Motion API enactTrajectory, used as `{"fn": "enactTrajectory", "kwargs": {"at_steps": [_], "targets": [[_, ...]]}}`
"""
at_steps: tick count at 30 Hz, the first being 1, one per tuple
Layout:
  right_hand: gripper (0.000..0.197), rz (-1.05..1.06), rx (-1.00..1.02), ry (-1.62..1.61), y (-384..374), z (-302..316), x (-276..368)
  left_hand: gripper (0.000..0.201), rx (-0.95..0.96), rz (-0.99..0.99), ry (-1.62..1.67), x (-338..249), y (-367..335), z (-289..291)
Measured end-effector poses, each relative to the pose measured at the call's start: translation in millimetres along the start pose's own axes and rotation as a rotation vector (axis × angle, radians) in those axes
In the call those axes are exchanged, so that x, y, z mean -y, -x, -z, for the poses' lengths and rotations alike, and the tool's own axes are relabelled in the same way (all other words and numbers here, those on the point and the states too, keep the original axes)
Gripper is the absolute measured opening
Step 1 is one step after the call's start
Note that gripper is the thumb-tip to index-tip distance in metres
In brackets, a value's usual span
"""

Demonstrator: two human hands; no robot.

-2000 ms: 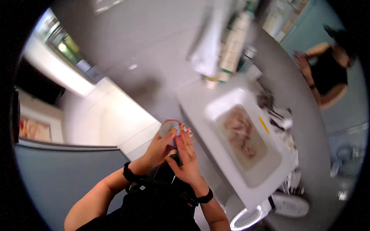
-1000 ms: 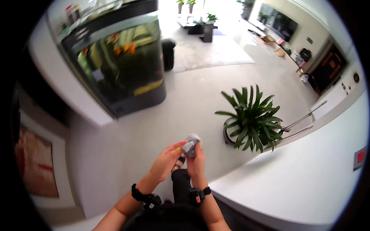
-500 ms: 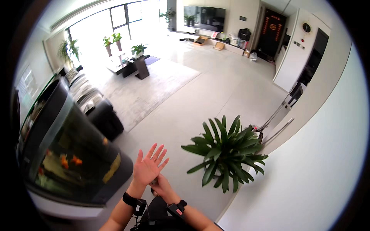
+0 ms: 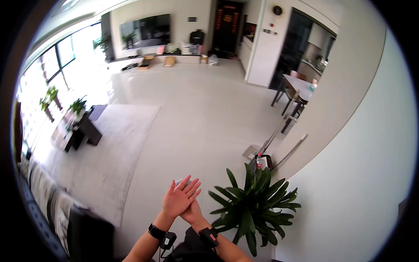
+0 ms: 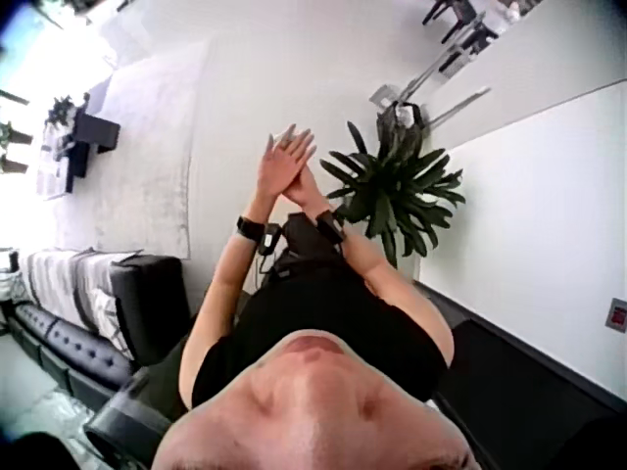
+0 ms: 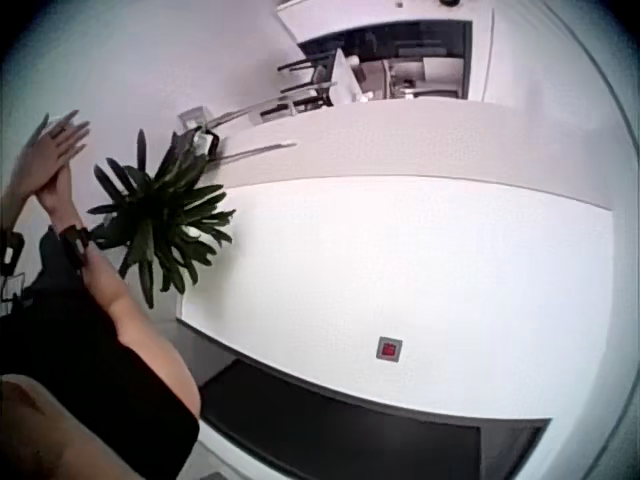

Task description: The person washes a light-colored cloth in a bathroom sink, walks to a bedroom to open a window, and then returns to the sink to wash a dark piece of clothing.

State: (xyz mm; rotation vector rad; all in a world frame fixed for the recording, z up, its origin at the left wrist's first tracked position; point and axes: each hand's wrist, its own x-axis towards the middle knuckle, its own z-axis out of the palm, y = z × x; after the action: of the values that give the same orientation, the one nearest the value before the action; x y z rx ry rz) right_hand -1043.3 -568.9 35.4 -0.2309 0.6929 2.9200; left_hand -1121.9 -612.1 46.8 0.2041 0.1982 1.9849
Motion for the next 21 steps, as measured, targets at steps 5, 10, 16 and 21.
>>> {"fn": "enactTrajectory", "kwargs": {"at_steps": [5, 10, 16, 21], "targets": [[0.042, 0.124, 0.059, 0.502, -149, 24, 99, 0.051, 0.014, 0.082, -0.093, -61, -148, 59], [0.038, 0.195, -0.029, 0.539, -268, -39, 168, 0.045, -0.205, 0.081, -0.330, -124, -310, 79], [0.035, 0.218, -0.171, 0.680, -369, -148, 241, 0.034, -0.078, -0.195, -1.156, -177, -483, 80], [0.037, 0.583, -0.545, 0.998, -440, -247, 335, 0.028, 0.200, -0.446, -1.828, -194, -622, 118]]}}
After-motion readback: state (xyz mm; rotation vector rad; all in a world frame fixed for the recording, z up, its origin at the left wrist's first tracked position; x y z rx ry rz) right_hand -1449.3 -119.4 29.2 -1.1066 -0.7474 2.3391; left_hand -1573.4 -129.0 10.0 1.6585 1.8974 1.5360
